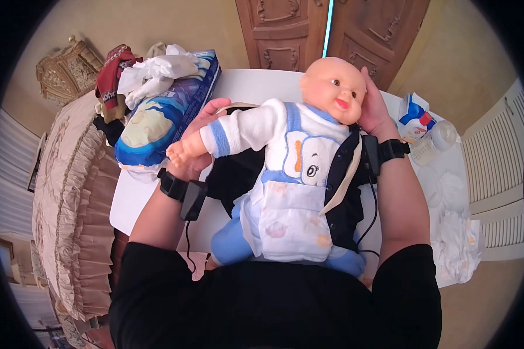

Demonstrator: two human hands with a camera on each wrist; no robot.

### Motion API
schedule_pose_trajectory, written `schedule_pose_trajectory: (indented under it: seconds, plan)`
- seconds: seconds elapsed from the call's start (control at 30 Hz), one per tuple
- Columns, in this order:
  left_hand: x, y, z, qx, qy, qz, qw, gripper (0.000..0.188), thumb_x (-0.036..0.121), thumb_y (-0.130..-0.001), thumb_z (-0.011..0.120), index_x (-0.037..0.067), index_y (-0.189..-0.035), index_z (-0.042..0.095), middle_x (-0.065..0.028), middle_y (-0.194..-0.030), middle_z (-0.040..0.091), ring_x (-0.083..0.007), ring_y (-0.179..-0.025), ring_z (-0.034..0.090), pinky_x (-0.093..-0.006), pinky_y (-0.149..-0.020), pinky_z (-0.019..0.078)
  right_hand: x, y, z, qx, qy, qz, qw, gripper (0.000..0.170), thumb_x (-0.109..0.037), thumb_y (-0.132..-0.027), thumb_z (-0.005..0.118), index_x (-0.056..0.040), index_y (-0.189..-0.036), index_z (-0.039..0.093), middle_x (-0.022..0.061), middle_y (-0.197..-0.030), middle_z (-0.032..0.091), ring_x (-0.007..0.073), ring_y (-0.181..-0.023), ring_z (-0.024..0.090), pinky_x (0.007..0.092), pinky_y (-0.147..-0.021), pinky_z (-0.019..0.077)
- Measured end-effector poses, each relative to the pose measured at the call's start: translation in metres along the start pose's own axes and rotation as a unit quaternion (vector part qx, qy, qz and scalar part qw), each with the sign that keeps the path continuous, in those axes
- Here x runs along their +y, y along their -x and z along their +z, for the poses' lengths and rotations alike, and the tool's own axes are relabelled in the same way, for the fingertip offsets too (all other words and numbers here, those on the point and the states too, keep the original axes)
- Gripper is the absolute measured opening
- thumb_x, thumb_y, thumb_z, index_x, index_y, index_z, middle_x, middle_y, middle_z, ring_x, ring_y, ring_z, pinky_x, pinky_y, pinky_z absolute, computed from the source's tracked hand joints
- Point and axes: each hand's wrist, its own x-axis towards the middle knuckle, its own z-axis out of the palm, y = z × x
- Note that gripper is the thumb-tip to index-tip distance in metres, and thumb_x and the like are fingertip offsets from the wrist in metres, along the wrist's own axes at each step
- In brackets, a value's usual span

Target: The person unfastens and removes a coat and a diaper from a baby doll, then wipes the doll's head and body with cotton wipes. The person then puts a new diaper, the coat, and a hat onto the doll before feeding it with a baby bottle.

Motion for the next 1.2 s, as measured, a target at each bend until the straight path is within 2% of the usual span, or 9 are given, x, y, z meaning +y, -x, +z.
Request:
schedule_pose_trajectory:
  seconds: [0.17, 0.47, 0.53, 0.6, 0.67, 0.73, 0.87, 0.93, 1.2]
  plan:
    - [-0.006, 0.007, 0.009, 0.013, 0.021, 0.009, 1.000, 0.029, 0.010, -0.098, 0.049, 0.004, -0.126, 0.047, -0.0138, -0.121, 0.060, -0.0250, -0.110, 0.061, -0.0367, -0.096, 0.0507, 0.004, -0.005, -0.007, -0.036, 0.016, 0.057, 0.998, 0.079, -0.065, -0.090, 0.047, -0.0029, -0.139, 0.042, 0.0139, -0.138, 0.050, 0.0272, -0.126, 0.050, 0.0421, -0.107, 0.0387]
    - [-0.018, 0.004, -0.004, 0.000, 0.049, 0.004, 0.999, 0.029, 0.011, -0.099, 0.046, 0.005, -0.127, 0.047, -0.0121, -0.121, 0.060, -0.0233, -0.109, 0.061, -0.0342, -0.094, 0.0507, 0.006, -0.018, 0.004, 0.151, 0.224, 0.001, 0.963, 0.060, -0.055, -0.094, 0.051, -0.0071, -0.130, 0.054, 0.0088, -0.126, 0.059, 0.0229, -0.113, 0.056, 0.0379, -0.099, 0.0425]
    - [-0.021, 0.004, -0.011, -0.019, 0.035, 0.003, 0.999, 0.030, 0.011, -0.098, 0.047, 0.005, -0.128, 0.046, -0.0122, -0.121, 0.059, -0.0238, -0.109, 0.061, -0.0340, -0.094, 0.0511, 0.009, -0.017, 0.028, 0.147, 0.412, -0.333, 0.836, 0.041, -0.038, -0.092, 0.062, -0.0050, -0.116, 0.063, 0.0055, -0.114, 0.063, 0.0166, -0.104, 0.058, 0.0334, -0.093, 0.0445]
    - [-0.021, 0.005, -0.003, 0.013, 0.027, 0.000, 1.000, 0.027, 0.010, -0.098, 0.048, 0.006, -0.124, 0.049, -0.0101, -0.114, 0.061, -0.0214, -0.101, 0.064, -0.0326, -0.088, 0.0539, 0.015, 0.010, 0.078, 0.025, 0.573, -0.479, 0.664, 0.038, -0.024, -0.080, 0.075, -0.0057, -0.112, 0.064, 0.0066, -0.108, 0.064, 0.0203, -0.099, 0.060, 0.0349, -0.092, 0.0452]
    - [-0.019, 0.005, 0.003, 0.044, 0.017, -0.004, 0.999, 0.023, 0.009, -0.098, 0.049, 0.007, -0.121, 0.052, -0.0080, -0.107, 0.063, -0.0191, -0.094, 0.067, -0.0312, -0.082, 0.0567, 0.035, 0.027, 0.116, -0.103, 0.631, -0.483, 0.599, 0.046, -0.021, -0.071, 0.081, -0.0096, -0.112, 0.063, 0.0079, -0.107, 0.064, 0.0266, -0.099, 0.060, 0.0369, -0.090, 0.0459]
    - [-0.016, 0.005, 0.009, 0.043, -0.011, 0.004, 0.999, 0.024, 0.009, -0.098, 0.050, 0.006, -0.121, 0.052, -0.0088, -0.110, 0.062, -0.0199, -0.098, 0.066, -0.0330, -0.085, 0.0559, 0.052, 0.029, 0.141, -0.236, 0.625, -0.462, 0.584, 0.054, -0.022, -0.067, 0.082, -0.0115, -0.116, 0.061, 0.0079, -0.107, 0.063, 0.0305, -0.102, 0.058, 0.0393, -0.091, 0.0448]
    - [-0.006, 0.020, 0.034, 0.029, -0.158, 0.102, 0.982, 0.026, 0.006, -0.096, 0.050, 0.005, -0.122, 0.052, -0.0093, -0.113, 0.061, -0.0210, -0.101, 0.065, -0.0336, -0.089, 0.0543, 0.066, 0.027, 0.151, -0.267, 0.661, -0.400, 0.576, 0.057, -0.024, -0.066, 0.082, -0.0123, -0.117, 0.059, 0.0057, -0.113, 0.062, 0.0285, -0.106, 0.056, 0.0402, -0.093, 0.0431]
    - [0.002, 0.013, 0.024, 0.059, -0.057, -0.025, 0.996, 0.029, 0.001, -0.092, 0.051, 0.004, -0.121, 0.053, -0.0098, -0.115, 0.061, -0.0219, -0.103, 0.064, -0.0339, -0.091, 0.0533, 0.070, 0.022, 0.153, -0.296, 0.659, -0.416, 0.552, 0.058, -0.025, -0.065, 0.082, -0.0125, -0.116, 0.058, 0.0052, -0.117, 0.060, 0.0281, -0.107, 0.056, 0.0401, -0.095, 0.0418]
    - [0.003, 0.013, 0.025, 0.041, -0.063, -0.042, 0.996, 0.030, -0.002, -0.087, 0.055, 0.003, -0.117, 0.056, -0.0082, -0.113, 0.061, -0.0200, -0.101, 0.063, -0.0334, -0.091, 0.0530, 0.073, 0.025, 0.159, -0.336, 0.665, -0.378, 0.549, 0.049, -0.013, -0.065, 0.076, -0.0113, -0.110, 0.057, 0.0078, -0.108, 0.059, 0.0307, -0.104, 0.057, 0.0421, -0.088, 0.0458]
